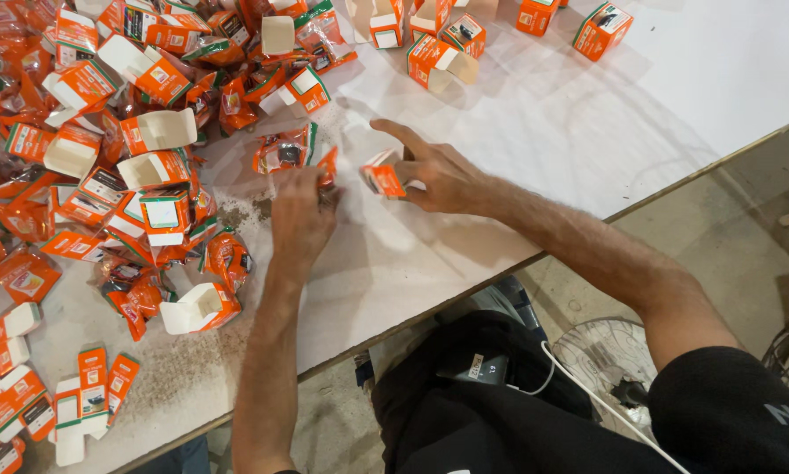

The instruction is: The person picks flat orange cardboard boxes one at a time from a pile on the table, folds the flaps and sides to form each box, and places the finished boxes in a stack on the table.

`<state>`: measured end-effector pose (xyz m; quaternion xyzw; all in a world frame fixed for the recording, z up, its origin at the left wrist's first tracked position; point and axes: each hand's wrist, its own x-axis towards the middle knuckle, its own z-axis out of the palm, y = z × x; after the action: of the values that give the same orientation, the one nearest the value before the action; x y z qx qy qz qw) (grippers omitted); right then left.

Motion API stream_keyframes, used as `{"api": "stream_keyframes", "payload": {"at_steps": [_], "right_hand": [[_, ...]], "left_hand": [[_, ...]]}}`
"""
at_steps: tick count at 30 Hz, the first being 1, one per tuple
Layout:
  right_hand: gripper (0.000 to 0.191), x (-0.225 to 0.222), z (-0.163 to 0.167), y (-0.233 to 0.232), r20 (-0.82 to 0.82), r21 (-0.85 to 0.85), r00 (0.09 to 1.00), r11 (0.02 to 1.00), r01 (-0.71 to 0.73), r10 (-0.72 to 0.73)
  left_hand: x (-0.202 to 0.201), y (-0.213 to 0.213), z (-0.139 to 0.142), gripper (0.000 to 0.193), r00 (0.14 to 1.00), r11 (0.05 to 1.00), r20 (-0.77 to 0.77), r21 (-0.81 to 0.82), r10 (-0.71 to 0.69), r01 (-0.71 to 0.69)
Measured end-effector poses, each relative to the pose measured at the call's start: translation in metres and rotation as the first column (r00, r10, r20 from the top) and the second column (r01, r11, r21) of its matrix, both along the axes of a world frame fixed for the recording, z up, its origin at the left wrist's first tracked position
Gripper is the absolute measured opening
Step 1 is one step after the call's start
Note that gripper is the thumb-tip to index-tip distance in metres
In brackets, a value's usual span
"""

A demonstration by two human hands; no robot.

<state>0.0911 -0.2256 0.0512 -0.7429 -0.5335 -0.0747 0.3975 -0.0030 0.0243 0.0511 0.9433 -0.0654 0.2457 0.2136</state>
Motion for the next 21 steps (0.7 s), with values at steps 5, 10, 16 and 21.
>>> {"api": "stream_keyframes", "payload": {"at_steps": [5,10,16,21], "right_hand": [[0.021,0.001,-0.006,0.002,0.058,0.029,0.99,0.991,0.128,-0.13],[0.043,-0.002,-0.011,0.009,0.28,-0.052,0.927,0.96,0.274,-0.249],[0.052,-0.002,-0.004,0.003,0.324,-0.235,0.926,0.932,0.277,-0.193],[0.043,0.002,-0.011,-0.002,0.307,-0.208,0.938,0.95,0.235,-0.164]], "left_hand": [[-0.007,-0.021,0.007,0.048,0.974,0.511,0.144,-0.832,-0.175,0.215],[-0.011,-0.05,0.002,0.041,0.882,0.898,0.443,-0.303,-0.163,0.319],[-0.003,-0.07,-0.001,0.053,0.748,0.9,0.625,-0.163,-0.222,0.403],[-0.002,-0.059,-0.005,0.054,0.803,0.868,0.539,-0.239,-0.255,0.436]]}}
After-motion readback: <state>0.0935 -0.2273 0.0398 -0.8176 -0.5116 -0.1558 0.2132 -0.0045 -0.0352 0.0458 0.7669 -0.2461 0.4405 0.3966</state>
